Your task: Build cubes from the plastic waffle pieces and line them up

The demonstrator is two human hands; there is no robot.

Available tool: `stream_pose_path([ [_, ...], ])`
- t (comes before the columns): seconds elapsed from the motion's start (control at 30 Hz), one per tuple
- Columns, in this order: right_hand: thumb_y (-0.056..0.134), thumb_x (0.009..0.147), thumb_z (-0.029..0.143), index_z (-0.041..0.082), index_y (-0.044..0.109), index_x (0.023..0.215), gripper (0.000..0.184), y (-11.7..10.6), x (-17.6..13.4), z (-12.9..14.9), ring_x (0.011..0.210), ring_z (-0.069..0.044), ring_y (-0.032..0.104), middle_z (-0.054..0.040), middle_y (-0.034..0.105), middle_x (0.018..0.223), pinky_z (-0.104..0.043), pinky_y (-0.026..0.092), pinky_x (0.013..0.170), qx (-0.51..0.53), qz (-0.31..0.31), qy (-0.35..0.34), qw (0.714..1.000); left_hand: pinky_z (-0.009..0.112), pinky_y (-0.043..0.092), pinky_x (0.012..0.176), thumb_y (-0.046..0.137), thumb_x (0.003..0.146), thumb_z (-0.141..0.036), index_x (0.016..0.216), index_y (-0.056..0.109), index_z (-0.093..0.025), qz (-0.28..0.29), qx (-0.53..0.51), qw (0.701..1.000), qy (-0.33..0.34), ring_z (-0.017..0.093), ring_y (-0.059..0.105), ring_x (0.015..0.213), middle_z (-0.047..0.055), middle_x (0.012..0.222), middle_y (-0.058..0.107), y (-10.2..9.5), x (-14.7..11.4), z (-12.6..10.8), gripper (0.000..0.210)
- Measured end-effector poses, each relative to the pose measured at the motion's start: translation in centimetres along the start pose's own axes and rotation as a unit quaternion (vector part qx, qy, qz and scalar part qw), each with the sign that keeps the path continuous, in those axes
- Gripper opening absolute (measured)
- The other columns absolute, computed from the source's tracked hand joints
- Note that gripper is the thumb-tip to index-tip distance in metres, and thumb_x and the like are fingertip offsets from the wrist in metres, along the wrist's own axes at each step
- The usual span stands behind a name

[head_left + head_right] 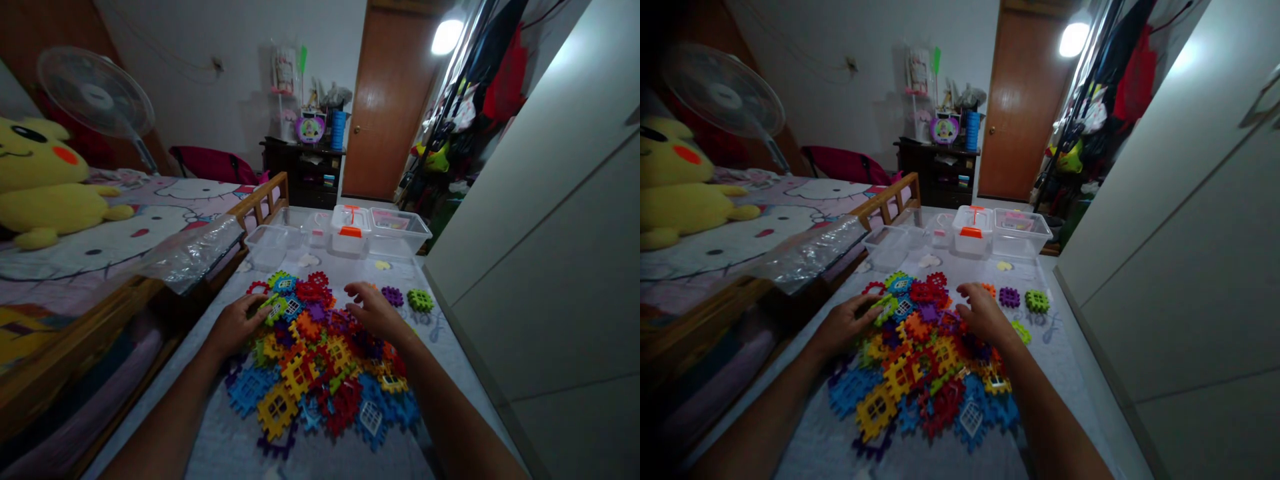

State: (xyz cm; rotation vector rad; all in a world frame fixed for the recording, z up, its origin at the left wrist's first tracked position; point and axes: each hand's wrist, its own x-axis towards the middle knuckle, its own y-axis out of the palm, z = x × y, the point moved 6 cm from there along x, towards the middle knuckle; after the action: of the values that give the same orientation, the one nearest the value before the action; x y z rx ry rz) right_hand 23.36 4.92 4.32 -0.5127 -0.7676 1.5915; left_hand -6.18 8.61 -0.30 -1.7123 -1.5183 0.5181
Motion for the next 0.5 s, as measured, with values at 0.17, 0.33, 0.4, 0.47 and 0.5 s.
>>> stream_pose_path([
  [0.17,0.055,0.084,0.016,0.019,0.062,0.105,0.023,-1.0,0.0,0.2,0.089,-0.017,0.061,-0.0059,0.066,0.1,-0.032,0.048,0.082,-0.021,-0.025,-0.02,0.999,0.031,0.05,0.09,0.051,0.081,-0.059,0.106,0.069,-0.022,0.003,0.001,1.0,0.003,0.024,0.067,0.099,0.005,0.109,0.073,0.0,0.1,-0.1,0.048],
  [0.33,0.058,0.084,0.015,0.02,0.066,0.1,0.018,2.8,-0.4,3.8,0.098,-0.02,0.057,-0.006,0.068,0.103,-0.034,0.043,0.09,-0.09,0.027,-0.108,0.99,0.032,0.05,0.089,0.05,0.081,-0.059,0.107,0.069,-0.02,0.006,0.0,1.0,-0.001,0.025,0.068,0.097,0.006,0.109,0.073,-0.2,0.0,-0.5,0.05],
  [0.4,0.057,0.084,0.014,0.02,0.066,0.104,0.022,4.6,-0.6,4.7,0.101,-0.022,0.055,-0.0063,0.068,0.107,-0.035,0.04,0.092,-0.124,0.05,-0.138,0.981,0.032,0.051,0.088,0.05,0.082,-0.059,0.107,0.068,-0.02,0.009,-0.002,1.0,0.0,0.024,0.068,0.097,0.006,0.108,0.073,-0.2,0.0,-0.6,0.05],
  [0.47,0.056,0.085,0.012,0.021,0.065,0.11,0.028,5.7,-0.6,4.9,0.102,-0.022,0.053,-0.0062,0.067,0.109,-0.034,0.038,0.091,-0.145,0.058,-0.148,0.977,0.031,0.051,0.088,0.049,0.084,-0.058,0.107,0.068,-0.02,0.013,-0.004,1.0,0.002,0.024,0.067,0.097,0.005,0.107,0.073,-0.1,-0.1,-0.6,0.048],
  [0.5,0.055,0.085,0.011,0.021,0.064,0.112,0.03,6.0,-0.6,4.8,0.102,-0.022,0.053,-0.0062,0.067,0.109,-0.034,0.038,0.09,-0.154,0.058,-0.146,0.976,0.031,0.05,0.087,0.049,0.085,-0.057,0.107,0.068,-0.021,0.015,-0.005,1.0,0.003,0.023,0.067,0.097,0.005,0.107,0.073,-0.1,-0.1,-0.5,0.046],
])
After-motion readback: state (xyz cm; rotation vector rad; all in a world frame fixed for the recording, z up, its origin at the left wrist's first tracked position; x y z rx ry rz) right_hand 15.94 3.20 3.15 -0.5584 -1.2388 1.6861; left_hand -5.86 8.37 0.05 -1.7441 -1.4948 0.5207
